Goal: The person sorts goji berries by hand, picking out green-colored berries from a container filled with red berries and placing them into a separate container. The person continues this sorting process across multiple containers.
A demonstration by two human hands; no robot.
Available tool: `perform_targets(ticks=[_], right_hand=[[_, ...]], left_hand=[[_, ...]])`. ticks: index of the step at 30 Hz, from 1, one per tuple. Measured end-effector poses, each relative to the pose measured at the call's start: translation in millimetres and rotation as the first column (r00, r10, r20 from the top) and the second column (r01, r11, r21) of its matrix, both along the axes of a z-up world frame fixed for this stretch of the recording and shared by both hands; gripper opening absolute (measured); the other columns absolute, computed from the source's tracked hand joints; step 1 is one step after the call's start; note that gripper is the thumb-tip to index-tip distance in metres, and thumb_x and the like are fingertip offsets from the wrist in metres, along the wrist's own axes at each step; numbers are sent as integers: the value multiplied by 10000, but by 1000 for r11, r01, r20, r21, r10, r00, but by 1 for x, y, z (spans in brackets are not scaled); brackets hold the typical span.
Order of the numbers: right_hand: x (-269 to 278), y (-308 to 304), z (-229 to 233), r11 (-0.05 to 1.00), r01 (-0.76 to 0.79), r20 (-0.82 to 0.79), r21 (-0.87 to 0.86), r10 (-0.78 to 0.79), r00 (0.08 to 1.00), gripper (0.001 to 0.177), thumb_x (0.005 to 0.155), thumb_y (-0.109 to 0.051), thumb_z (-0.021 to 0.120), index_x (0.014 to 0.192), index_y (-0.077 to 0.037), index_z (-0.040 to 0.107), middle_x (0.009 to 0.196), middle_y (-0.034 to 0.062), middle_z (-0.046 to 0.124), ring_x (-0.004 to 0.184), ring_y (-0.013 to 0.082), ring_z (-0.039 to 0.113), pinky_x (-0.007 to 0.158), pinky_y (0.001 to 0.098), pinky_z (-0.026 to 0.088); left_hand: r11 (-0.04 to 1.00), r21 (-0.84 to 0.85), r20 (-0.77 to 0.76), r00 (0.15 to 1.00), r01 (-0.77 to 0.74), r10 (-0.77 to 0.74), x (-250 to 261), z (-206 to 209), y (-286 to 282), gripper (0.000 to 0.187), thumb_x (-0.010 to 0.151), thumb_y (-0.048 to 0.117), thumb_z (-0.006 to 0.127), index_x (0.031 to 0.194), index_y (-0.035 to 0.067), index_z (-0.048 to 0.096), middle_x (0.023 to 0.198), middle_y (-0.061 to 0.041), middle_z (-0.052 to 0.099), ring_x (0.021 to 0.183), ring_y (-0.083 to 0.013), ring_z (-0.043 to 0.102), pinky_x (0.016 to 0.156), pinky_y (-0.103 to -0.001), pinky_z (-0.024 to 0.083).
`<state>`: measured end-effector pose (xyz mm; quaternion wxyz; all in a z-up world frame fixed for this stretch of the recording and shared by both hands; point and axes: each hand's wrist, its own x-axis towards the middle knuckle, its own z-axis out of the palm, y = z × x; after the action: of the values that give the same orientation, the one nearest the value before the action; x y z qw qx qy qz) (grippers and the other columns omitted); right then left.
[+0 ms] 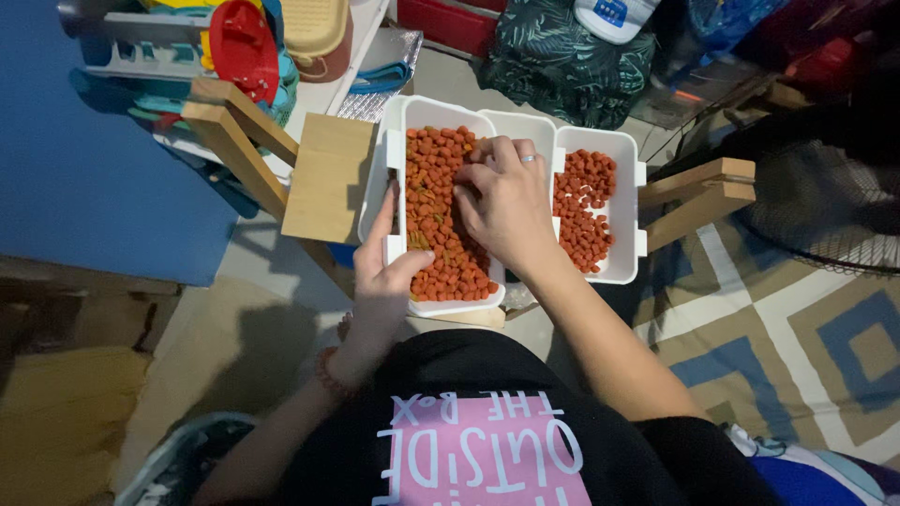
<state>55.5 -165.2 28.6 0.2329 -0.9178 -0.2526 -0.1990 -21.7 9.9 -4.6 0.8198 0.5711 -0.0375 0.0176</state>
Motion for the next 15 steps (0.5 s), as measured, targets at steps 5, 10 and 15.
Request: perform_targets(ticks=[5, 10, 15], right_hand=[[-2, -6, -1, 1000, 2, -41, 13, -2, 999, 143, 835, -148, 760, 948, -61, 773, 1200, 133, 609, 1138, 362, 518, 947, 482, 428], [1, 6, -5, 998, 46, -52, 38, -44, 998, 175, 856, -153, 761, 1000, -59, 792, 1228, 131, 610, 1170, 362, 508, 955, 480, 410], [10, 31, -1, 988, 55, -71, 147, -45, 996, 175, 839, -140, 747, 996, -79, 794, 1263, 149, 586, 1198, 374, 488, 1053, 478, 412]], left_hand=[[997, -66, -50, 998, -33, 30, -4, 2, -11, 829, 826, -45, 513, 1625, -35, 291, 1420, -146, 569, 1215, -184, 583, 1059, -306, 477], [1000, -24, -22, 1000, -7, 7, 4, 3, 2, 819, 842, -46, 525, 1623, -28, 278, 1418, -144, 569, 1232, -182, 589, 1070, -305, 483], [1000, -9, 5, 1000, 25, -25, 21, 14, 25, 824, 817, -78, 530, 1606, -37, 294, 1474, -132, 541, 1283, -176, 568, 1089, -304, 461]])
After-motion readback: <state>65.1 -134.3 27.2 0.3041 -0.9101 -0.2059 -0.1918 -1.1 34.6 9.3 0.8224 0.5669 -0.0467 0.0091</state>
